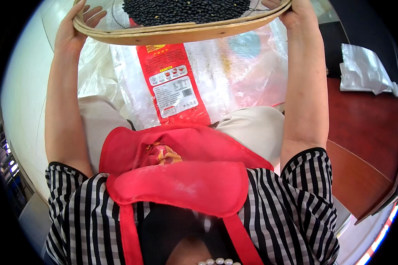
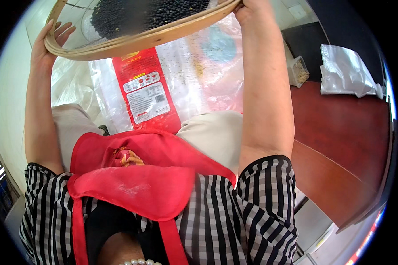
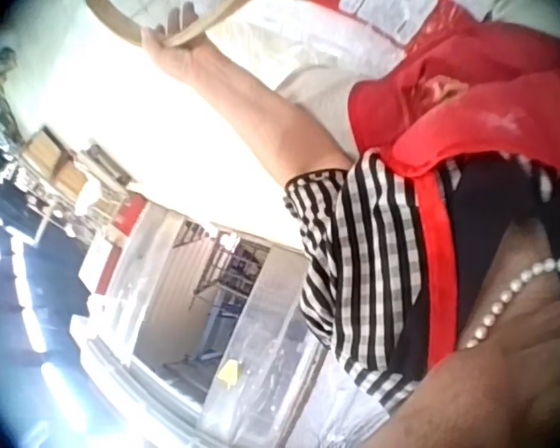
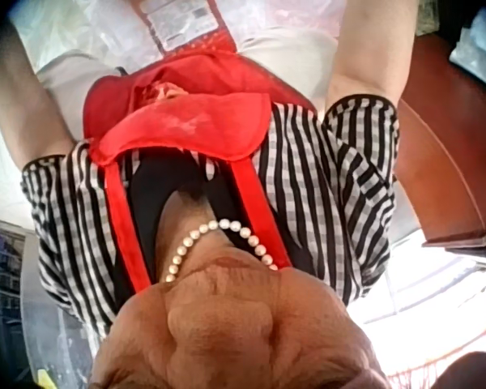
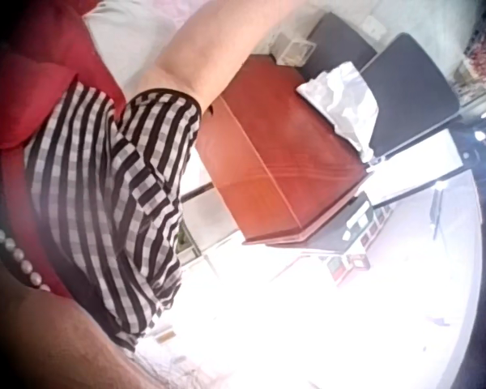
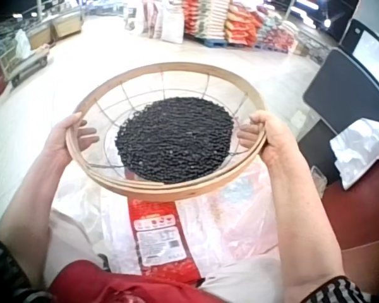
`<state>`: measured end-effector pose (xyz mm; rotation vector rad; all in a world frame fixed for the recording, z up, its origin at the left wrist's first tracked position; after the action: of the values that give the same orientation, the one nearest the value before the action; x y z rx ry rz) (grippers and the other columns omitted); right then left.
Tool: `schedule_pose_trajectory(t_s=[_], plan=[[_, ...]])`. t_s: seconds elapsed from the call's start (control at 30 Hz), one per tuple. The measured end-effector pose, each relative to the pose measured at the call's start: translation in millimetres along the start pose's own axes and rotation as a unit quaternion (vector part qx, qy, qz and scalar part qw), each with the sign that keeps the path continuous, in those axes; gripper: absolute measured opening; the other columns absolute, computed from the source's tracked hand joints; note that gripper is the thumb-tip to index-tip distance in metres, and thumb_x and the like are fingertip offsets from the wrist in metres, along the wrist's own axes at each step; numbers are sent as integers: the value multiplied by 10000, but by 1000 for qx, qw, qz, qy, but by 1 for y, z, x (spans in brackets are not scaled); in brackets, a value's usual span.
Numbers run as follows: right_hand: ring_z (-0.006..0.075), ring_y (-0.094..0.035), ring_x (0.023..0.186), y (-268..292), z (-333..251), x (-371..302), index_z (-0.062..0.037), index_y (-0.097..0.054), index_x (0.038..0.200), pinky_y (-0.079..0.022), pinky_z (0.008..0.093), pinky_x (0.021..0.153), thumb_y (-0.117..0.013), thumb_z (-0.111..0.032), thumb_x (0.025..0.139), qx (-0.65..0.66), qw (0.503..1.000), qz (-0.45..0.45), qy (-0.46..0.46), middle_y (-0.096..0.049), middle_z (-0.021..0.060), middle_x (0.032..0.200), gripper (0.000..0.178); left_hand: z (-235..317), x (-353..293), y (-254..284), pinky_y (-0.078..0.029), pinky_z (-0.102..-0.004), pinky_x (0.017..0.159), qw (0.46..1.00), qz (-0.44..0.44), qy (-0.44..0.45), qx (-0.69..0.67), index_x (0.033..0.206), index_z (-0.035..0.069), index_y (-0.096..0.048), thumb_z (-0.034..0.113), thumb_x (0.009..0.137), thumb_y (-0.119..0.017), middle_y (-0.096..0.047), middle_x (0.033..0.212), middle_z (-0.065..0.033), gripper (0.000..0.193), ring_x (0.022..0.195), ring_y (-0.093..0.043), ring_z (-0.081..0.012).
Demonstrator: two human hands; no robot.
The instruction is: The person sits on the floor and uses a round sieve to sift black and purple grains. They shake the sieve to separate debris, then pour the grains into plastic bags and place them into a wooden bin.
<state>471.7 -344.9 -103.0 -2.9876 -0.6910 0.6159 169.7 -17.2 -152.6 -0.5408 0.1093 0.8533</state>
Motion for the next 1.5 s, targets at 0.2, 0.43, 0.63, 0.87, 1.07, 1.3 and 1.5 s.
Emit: schedule_pose_trajectory(t_s=[0.2, 0.43, 0.63, 0.87, 1.07, 1.3, 1.5], plan=[[368, -578, 865, 0, 11, -11, 79, -489, 939, -522, 408, 678, -525, -207, 736, 13, 1000, -1, 7, -517, 285, 1036, 352, -1, 2, 9, -508, -370, 861, 1000, 0, -6, 14, 1065, -111, -412, 177, 806, -621, -504, 1099, -322, 440, 1014, -539, -413], [443, -523, 1028, 10, 25, -7, 174, -309, 1184, -516, 418, 827, -482, -116, 837, 9, 999, -26, 20, -439, 332, 1182, 484, -8, -19, -5, -498, -383, 732, 998, 40, -47, 22, 1148, -70, -372, 297, 766, -632, -522, 1008, -285, 591, 827, -582, -372], [432, -553, 978, 2, 28, -15, 166, -342, 1129, -513, 440, 806, -485, -118, 824, 18, 999, -22, 27, -476, 315, 1119, 441, -6, -24, -4, -512, -393, 655, 997, 49, -50, 30, 1118, -58, -387, 308, 734, -659, -558, 903, -252, 596, 722, -607, -355], [439, -559, 958, 4, 30, -13, 162, -352, 1111, -510, 457, 796, -489, -115, 817, 30, 998, -42, 35, -483, 321, 1101, 427, -4, -32, -10, -506, -397, 662, 996, 39, -69, 47, 1085, -46, -405, 319, 733, -655, -561, 889, -244, 565, 731, -606, -353], [436, -516, 1044, 11, 30, -3, 201, -286, 1194, -506, 411, 845, -434, -125, 862, 15, 997, -70, 0, -432, 330, 1194, 489, -4, -34, -11, -501, -393, 675, 995, 30, -84, 51, 1044, -29, -425, 331, 729, -651, -567, 865, -235, 529, 731, -603, -350], [444, -517, 1036, 13, 34, 0, 196, -285, 1191, -512, 418, 835, -428, -128, 863, 2, 998, -62, 19, -424, 334, 1199, 482, -3, -30, -8, -505, -403, 671, 996, 25, -81, 37, 1024, -26, -429, 316, 730, -649, -567, 838, -231, 502, 711, -601, -351], [436, -526, 1025, 12, 33, -3, 191, -305, 1175, -531, 405, 806, -427, -124, 862, -1, 997, -69, 26, -438, 333, 1182, 461, -3, -30, -6, -511, -414, 671, 996, 16, -82, 27, 1017, -31, -427, 303, 730, -651, -564, 826, -233, 494, 697, -598, -353]])
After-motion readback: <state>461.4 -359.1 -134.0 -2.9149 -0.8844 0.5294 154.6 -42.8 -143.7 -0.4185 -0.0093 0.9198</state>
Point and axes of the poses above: each hand's wrist, its own x-axis towards the middle knuckle, its own y-axis out of the back of the hand, z = x × y, the point moved 3 cm from there along x, towards the middle knuckle
